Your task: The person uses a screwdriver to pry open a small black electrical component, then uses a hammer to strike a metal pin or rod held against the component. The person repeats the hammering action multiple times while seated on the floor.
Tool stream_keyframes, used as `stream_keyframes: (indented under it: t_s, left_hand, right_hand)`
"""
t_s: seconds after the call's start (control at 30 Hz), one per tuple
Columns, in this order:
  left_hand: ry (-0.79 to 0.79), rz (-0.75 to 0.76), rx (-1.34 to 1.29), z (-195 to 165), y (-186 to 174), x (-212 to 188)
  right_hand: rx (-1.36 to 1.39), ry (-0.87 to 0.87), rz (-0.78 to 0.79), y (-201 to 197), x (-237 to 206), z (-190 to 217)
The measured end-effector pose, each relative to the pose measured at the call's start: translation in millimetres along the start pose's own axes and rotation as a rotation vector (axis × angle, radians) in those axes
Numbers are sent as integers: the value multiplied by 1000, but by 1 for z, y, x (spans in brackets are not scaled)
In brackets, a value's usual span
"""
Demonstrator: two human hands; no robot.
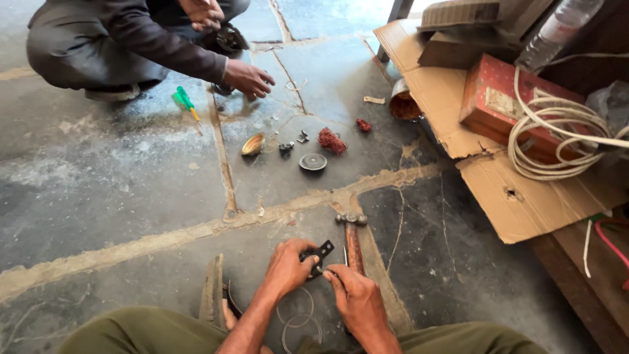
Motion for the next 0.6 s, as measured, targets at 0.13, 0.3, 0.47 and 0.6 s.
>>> stream_keyframes:
  t_s: [0.13, 0.3, 0.47, 0.6]
  left_hand:
    - [103, -17, -32, -5, -2, -1]
    - [287, 115, -32, -23, -18, -7]
    - [331, 228, 102, -34, -17, -26]
    - [380, 142, 125, -34, -9, -28]
  right_hand:
    - [-2, -100, 12, 9, 2, -6]
    - [-4, -101, 32, 14, 16, -20]
    - [54, 189, 175, 16, 15, -37]
    - [-3, -161, 99, 12, 12, -27]
Point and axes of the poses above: each hand's wrist, its own x-axis towards the middle knuckle, its own y-axis out of the palm, z = x × y, the point moved 3 cm from there along x, towards the middle knuckle, and after that the axes turned 7 degrees about x, right-handed, at the moved point
